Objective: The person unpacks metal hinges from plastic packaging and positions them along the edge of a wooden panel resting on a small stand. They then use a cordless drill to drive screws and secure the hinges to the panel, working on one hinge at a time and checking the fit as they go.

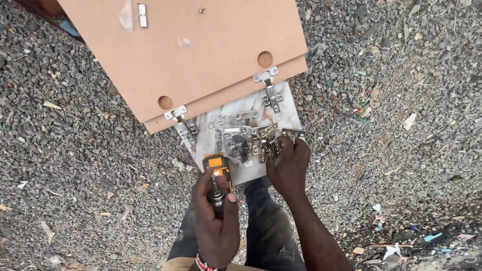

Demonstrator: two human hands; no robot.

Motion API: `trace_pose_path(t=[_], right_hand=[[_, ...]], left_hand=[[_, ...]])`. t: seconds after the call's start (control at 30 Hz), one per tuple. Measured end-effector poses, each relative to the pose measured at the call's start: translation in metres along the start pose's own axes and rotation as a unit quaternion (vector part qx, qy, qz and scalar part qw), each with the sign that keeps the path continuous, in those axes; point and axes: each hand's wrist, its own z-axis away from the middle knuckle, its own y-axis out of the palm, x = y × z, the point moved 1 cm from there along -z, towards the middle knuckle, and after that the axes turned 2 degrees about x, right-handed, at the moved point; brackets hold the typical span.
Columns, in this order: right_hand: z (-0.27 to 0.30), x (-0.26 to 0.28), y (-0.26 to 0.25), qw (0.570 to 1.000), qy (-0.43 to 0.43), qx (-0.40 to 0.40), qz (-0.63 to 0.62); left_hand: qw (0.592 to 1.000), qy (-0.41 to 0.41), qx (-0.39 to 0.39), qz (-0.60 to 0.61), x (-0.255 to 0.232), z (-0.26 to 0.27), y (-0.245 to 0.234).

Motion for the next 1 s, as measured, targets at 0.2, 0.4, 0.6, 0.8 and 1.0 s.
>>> trace_pose_path(t=[0.2,0.4,0.6,0.8,1.0], right_hand=[[-0.006,0.011,-0.019,0.997,0.055,0.037,-0.039],[-0.003,0.029,-0.039,0.986,0.14,-0.011,-0.085],[-0.042,0.145,-0.053,0.897,0.268,0.045,-0.349],[-0.096,0.208,-0.008,0.909,0.216,0.26,-0.244],[-0.11,0.217,0.054,0.903,0.206,0.296,-0.235]], left_hand=[[0.972,-0.038,0.129,0.192,0.002,-0.006,0.025],[0.941,-0.079,0.186,0.272,0.022,-0.044,0.001],[0.899,-0.16,0.157,0.377,0.055,-0.074,-0.021],[0.833,-0.302,0.128,0.445,0.049,-0.061,-0.039],[0.849,-0.327,0.199,0.364,0.055,-0.048,-0.05]])
